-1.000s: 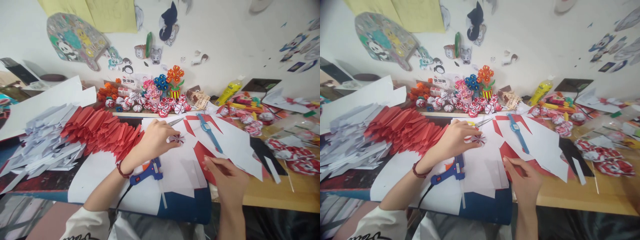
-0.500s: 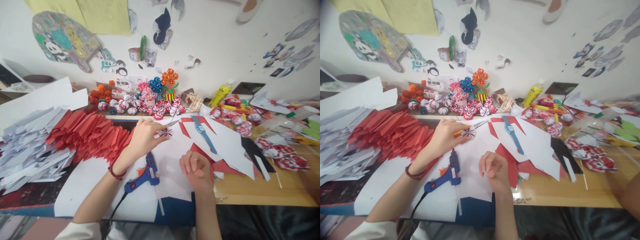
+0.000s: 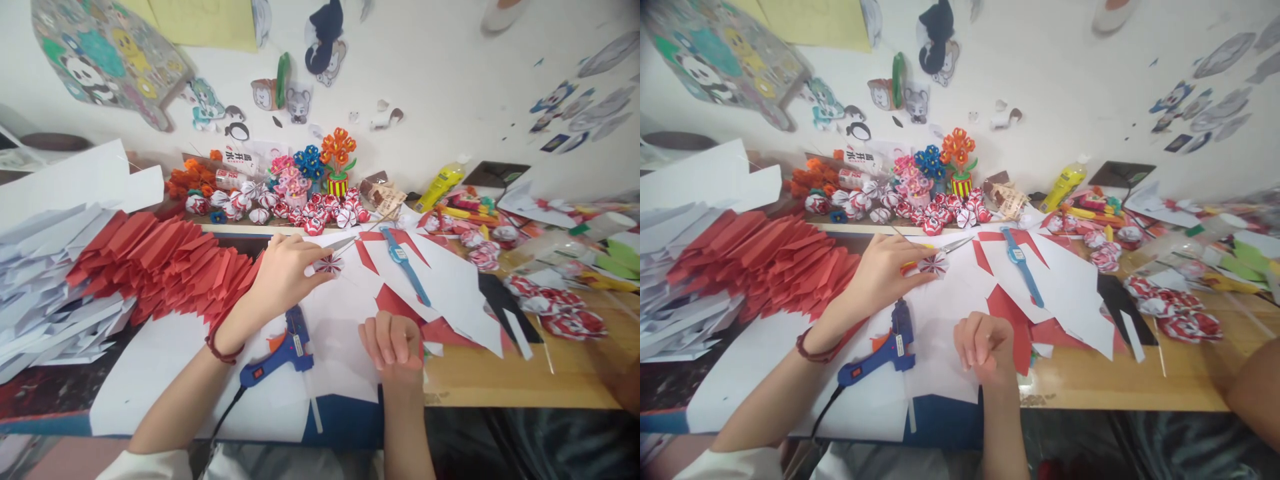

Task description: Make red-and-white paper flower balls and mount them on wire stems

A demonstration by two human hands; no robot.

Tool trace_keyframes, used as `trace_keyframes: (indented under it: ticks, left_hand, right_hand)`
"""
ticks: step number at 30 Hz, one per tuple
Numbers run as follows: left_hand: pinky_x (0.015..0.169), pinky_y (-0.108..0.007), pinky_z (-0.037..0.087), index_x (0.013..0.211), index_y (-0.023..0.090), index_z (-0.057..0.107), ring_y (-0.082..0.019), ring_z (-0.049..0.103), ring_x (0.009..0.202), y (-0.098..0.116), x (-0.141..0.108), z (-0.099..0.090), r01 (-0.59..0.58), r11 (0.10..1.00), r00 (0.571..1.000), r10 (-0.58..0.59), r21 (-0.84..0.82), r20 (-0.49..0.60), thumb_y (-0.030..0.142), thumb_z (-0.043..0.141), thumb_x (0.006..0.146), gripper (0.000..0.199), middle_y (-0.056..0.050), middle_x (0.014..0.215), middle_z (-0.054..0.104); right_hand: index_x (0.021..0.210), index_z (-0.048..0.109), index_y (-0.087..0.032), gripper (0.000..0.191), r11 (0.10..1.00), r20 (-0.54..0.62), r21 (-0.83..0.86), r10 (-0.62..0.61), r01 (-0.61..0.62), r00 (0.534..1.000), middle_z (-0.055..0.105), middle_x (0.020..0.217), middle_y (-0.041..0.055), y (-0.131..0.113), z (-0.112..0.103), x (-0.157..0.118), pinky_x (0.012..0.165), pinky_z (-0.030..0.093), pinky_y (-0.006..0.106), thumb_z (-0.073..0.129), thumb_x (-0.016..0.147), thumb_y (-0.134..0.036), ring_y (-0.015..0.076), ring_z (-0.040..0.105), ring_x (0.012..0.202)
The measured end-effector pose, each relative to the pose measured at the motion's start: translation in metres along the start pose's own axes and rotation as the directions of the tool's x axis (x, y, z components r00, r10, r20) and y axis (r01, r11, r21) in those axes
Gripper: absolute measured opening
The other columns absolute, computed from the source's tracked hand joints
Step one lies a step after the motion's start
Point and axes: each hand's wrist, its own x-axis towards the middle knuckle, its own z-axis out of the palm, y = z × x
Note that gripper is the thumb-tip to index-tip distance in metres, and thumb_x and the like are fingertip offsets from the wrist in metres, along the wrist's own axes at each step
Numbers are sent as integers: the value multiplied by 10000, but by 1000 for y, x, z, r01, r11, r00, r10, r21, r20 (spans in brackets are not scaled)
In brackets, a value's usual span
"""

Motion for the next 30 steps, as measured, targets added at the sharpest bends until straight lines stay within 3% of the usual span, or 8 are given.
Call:
trace_keyframes:
  ticks: [8, 14, 22, 30]
  left_hand:
    - [757, -381, 316, 1118, 234, 730, -231, 647, 894, 0, -1, 0, -7, 1000, 1000, 7, 5, -13, 433, 747, 829, 351, -13, 967, 779]
    - [762, -380, 321, 1119, 232, 727, -237, 653, 901, 1, -1, 0, -4, 1000, 1000, 4, 11, -8, 439, 738, 837, 351, -22, 969, 780]
    - [770, -386, 323, 1134, 235, 721, -248, 651, 924, 1, -1, 0, -6, 1000, 1000, 6, 11, 0, 456, 715, 852, 359, -39, 1001, 779]
    - [779, -388, 323, 1128, 237, 725, -248, 647, 924, 1, -1, -1, 6, 1000, 1000, -6, 4, 12, 458, 713, 851, 355, -40, 1001, 778]
  right_hand:
    - [572, 479, -219, 432, 998, -17, -55, -27, 26, 999, 381, 499, -69, 2, -2, -2, 369, 294, 228, 774, 787, -451, 68, 388, 358]
    - [613, 468, -227, 488, 988, 163, 93, -136, 122, 977, 411, 513, -75, 10, -3, 5, 328, 278, 198, 800, 695, -576, 58, 390, 346]
    - [608, 439, -236, 483, 985, 256, 123, -152, 124, 955, 450, 559, -63, 11, -8, 8, 361, 332, 206, 837, 684, -498, 69, 445, 390]
    - [565, 443, -241, 460, 992, 221, 97, -103, 83, 970, 441, 528, -60, 9, -7, 4, 367, 326, 219, 847, 696, -418, 81, 446, 387]
